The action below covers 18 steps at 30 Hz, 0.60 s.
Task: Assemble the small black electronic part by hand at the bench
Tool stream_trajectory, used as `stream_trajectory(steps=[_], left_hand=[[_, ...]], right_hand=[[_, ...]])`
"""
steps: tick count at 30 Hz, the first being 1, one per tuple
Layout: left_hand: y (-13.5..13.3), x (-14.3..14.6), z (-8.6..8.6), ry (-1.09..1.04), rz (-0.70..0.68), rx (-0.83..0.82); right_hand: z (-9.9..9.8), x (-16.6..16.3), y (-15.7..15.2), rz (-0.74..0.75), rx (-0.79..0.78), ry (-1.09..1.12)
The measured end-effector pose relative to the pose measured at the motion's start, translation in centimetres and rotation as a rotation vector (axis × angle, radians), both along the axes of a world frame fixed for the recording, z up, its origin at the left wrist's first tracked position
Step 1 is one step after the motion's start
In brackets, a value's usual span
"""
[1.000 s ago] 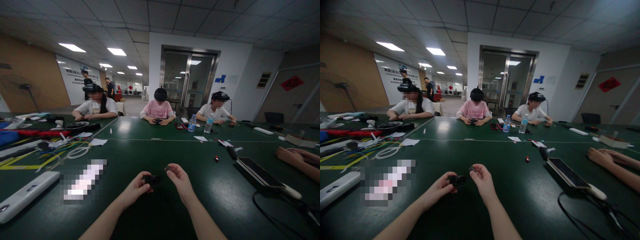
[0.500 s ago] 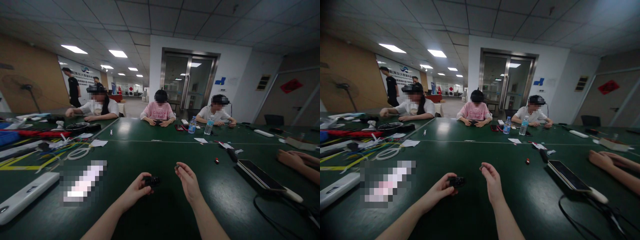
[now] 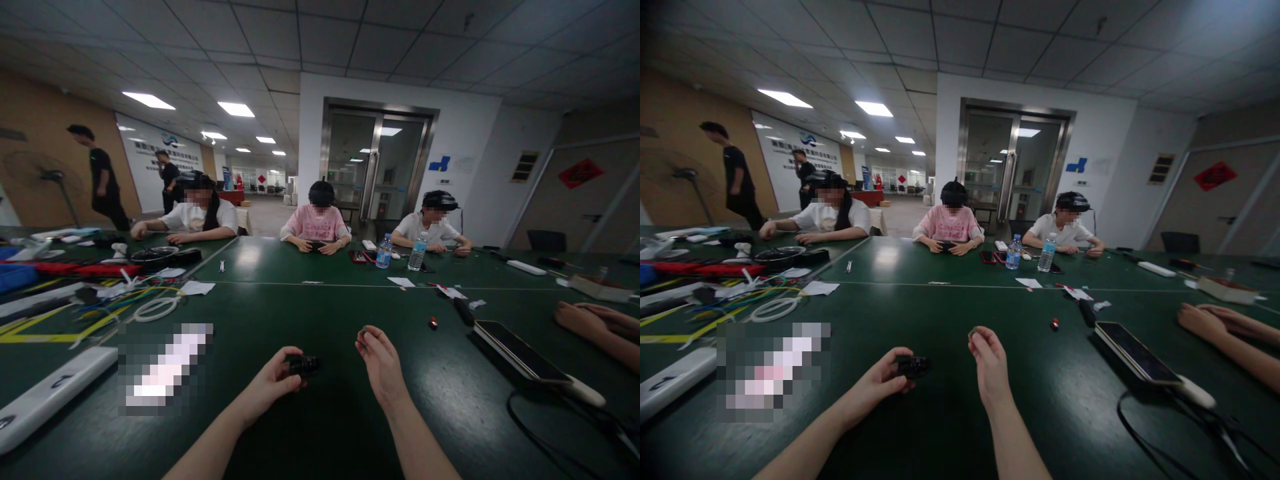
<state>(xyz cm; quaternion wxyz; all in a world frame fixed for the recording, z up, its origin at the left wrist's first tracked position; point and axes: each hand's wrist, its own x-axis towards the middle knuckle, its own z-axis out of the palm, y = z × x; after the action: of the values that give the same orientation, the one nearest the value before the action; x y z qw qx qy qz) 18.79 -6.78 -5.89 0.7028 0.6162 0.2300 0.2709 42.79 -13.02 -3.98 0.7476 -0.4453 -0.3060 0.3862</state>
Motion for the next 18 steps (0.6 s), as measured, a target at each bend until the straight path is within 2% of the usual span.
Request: stream_trajectory(steps=[11, 18], left_hand=[[-0.2, 0.5, 0.9, 0.020, -0.036, 0.022], [-0.4, 0.6, 0.9, 0.014, -0.036, 0.006]], right_hand=[[0.8, -1.3, -0.5, 0.077, -0.007, -0.007], [1.2, -3.2, -1.1, 0.206, -0.084, -0.151]])
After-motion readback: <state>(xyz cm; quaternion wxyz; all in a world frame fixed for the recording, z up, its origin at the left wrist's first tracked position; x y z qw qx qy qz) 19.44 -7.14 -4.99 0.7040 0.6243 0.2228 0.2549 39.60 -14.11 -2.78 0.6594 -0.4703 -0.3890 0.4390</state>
